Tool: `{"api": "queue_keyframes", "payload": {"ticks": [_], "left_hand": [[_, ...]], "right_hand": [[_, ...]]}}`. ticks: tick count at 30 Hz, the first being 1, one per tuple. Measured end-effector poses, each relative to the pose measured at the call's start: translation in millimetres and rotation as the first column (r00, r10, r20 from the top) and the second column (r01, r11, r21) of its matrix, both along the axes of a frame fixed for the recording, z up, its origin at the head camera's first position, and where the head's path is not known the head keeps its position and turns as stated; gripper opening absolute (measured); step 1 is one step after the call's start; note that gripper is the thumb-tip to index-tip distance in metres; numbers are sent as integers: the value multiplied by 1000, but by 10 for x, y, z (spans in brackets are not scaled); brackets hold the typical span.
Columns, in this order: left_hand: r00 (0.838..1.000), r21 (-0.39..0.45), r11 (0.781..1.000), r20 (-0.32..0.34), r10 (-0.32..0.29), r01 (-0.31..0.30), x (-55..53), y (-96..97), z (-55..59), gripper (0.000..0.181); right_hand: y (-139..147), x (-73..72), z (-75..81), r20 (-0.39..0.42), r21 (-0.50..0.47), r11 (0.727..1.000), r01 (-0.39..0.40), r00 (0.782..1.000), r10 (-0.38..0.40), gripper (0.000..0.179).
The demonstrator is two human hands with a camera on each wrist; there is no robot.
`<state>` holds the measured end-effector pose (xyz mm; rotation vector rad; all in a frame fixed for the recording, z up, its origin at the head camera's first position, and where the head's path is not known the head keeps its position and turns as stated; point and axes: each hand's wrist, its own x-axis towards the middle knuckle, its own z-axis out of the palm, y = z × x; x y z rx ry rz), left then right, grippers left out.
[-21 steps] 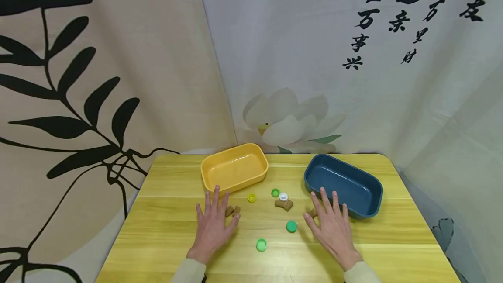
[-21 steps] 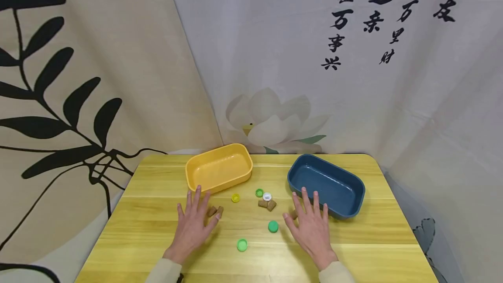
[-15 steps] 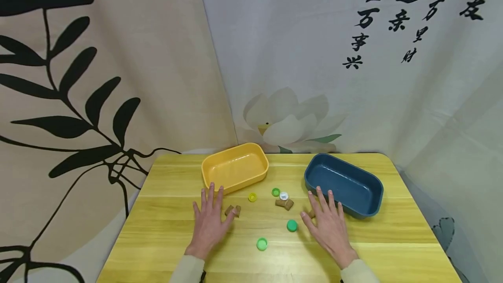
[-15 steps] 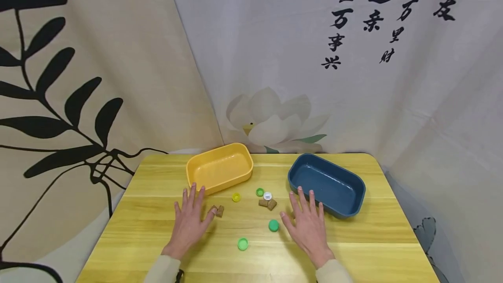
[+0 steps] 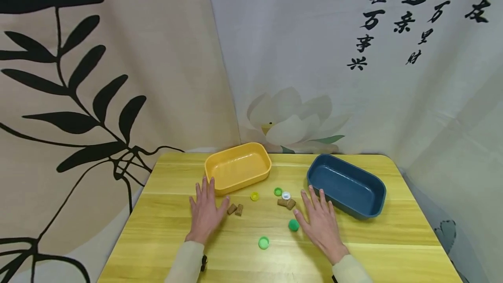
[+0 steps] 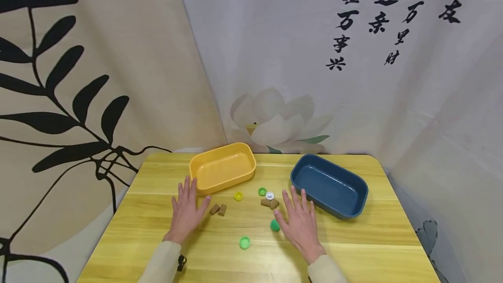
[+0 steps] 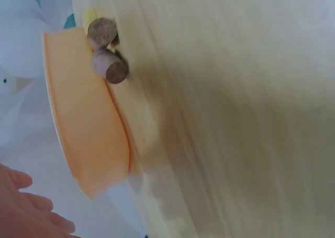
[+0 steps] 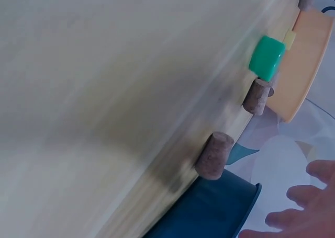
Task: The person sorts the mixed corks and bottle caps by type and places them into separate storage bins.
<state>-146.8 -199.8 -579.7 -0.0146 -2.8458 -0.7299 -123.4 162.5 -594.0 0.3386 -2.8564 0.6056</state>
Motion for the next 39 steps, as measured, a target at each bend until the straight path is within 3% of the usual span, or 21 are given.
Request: {"api": "queue_keyframes", "payload": {"ticks": [9,19,26,39], "left_hand": [[993,77,994,94,65,-73,-300,-55,61,93],[972,119,984,211,107,-134,-547,-64,-102,102],[959,152,980,270,83,-128,-549,-76,-193,100],[955,134,989,295,25,-67,-491,-97,-161,100]], "right_hand": [[-38,-19,-28,-11,-7,1000,0,1000,0,70],[27,7,-32,-10,-2,1000,10,1000,-11,71],[84,32,-49,-9,8,1000,19,1000,-19,70],[178,125,-54,-18,14,1000,24,1000,-24,70]]}}
